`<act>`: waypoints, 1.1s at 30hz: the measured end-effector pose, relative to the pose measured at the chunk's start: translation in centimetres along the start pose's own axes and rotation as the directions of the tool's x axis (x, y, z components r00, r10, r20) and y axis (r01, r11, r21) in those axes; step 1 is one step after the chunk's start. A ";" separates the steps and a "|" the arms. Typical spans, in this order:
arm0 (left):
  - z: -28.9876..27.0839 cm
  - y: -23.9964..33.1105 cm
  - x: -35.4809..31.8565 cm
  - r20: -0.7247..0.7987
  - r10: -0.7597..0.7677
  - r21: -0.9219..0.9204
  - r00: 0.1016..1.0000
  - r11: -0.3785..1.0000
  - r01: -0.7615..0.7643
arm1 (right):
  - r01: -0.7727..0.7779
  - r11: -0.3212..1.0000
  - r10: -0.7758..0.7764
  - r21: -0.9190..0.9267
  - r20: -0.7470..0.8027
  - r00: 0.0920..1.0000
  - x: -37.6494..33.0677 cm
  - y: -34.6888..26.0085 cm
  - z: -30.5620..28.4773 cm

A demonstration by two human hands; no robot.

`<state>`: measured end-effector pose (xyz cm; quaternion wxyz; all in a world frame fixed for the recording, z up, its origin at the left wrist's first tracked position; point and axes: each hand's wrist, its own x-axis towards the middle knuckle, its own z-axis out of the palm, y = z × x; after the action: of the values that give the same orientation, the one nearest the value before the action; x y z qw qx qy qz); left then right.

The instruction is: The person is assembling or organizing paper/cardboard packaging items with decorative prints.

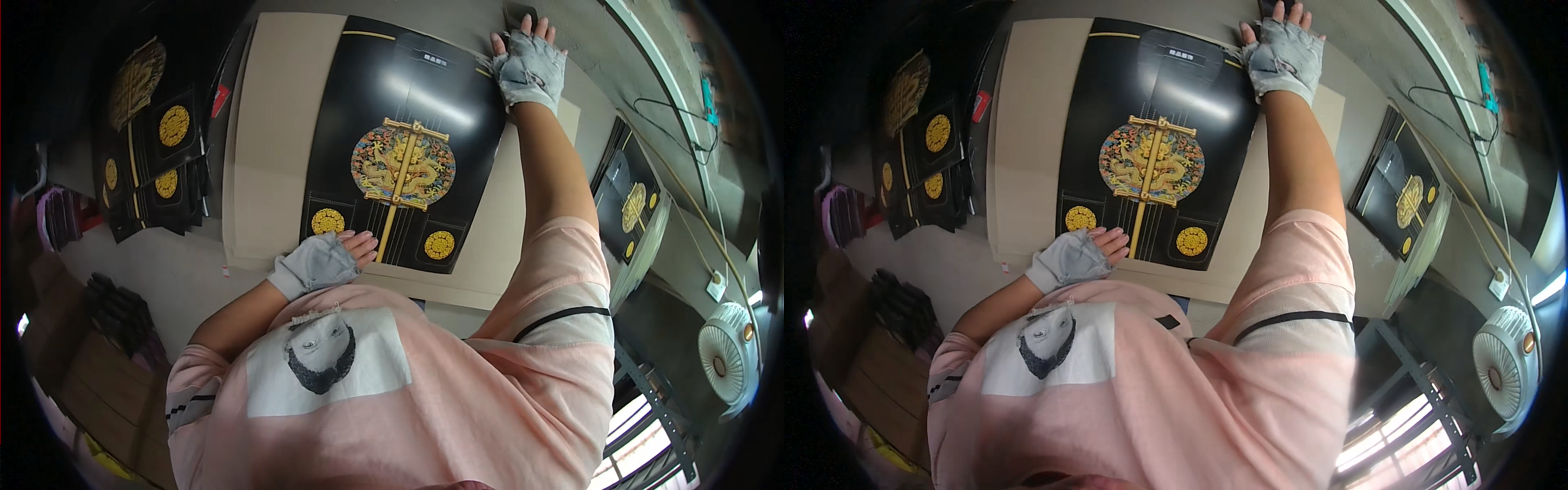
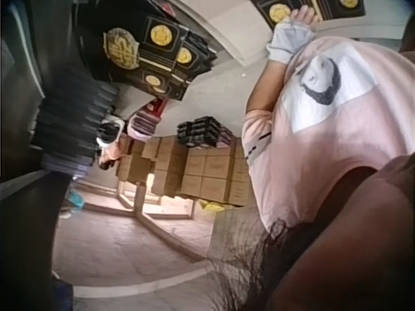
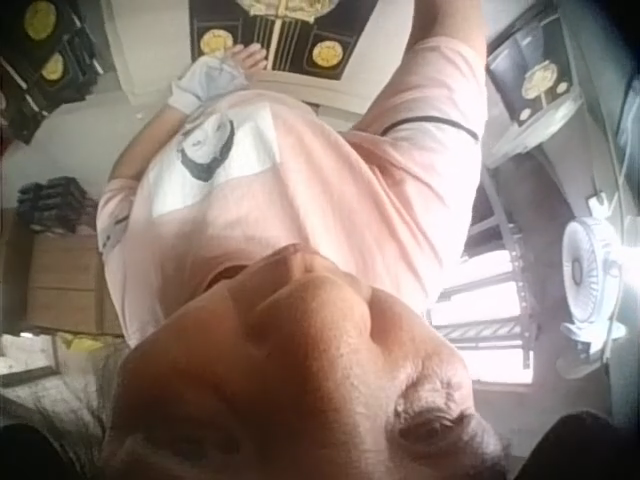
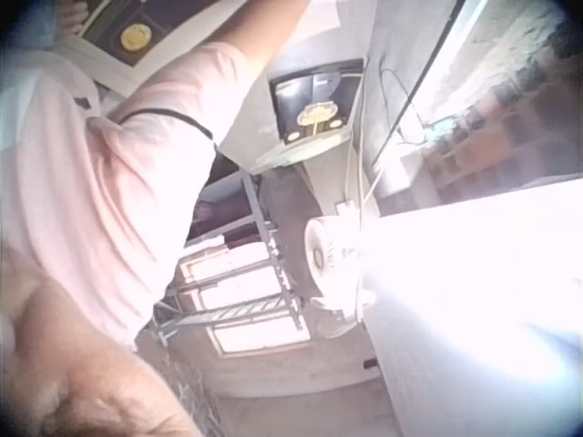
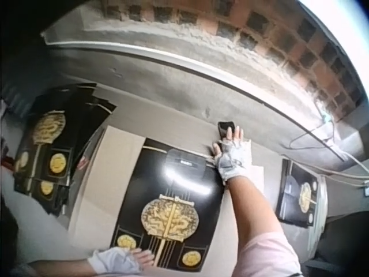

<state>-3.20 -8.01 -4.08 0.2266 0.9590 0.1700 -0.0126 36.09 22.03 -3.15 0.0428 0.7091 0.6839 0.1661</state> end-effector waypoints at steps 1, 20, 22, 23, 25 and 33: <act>-0.2 0.1 0.1 -0.005 -0.005 0.002 1.000 1.000 0.005 | 0.009 1.000 -0.009 0.003 -0.081 0.997 -0.6 0.0 0.4; -1.4 0.1 0.6 0.078 -0.042 0.064 0.996 0.997 0.037 | 0.244 0.940 -0.303 0.238 0.257 0.918 -8.0 -2.8 -7.9; -2.1 0.3 0.8 0.084 -0.062 0.023 0.995 0.998 0.060 | 0.200 0.944 -0.255 0.263 0.195 0.947 -5.0 -1.9 -6.2; -2.2 0.0 1.3 0.083 -0.037 0.026 0.996 0.999 0.035 | 0.148 0.952 -0.190 0.268 0.136 0.972 -3.8 -0.7 -5.1; -2.3 0.1 1.1 0.077 -0.067 0.010 0.995 0.998 0.066 | 0.100 0.950 -0.128 0.295 0.078 0.989 -4.6 -0.6 -4.7; -2.6 0.2 1.0 0.023 -0.096 0.055 0.995 0.994 0.094 | 0.374 0.890 -0.416 0.261 0.129 0.900 -26.0 -4.6 -11.3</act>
<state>-2.32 -6.68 -1.74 0.2021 0.9553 0.2121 -0.0404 28.15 -5.19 1.53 0.0555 0.5669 0.8219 0.0084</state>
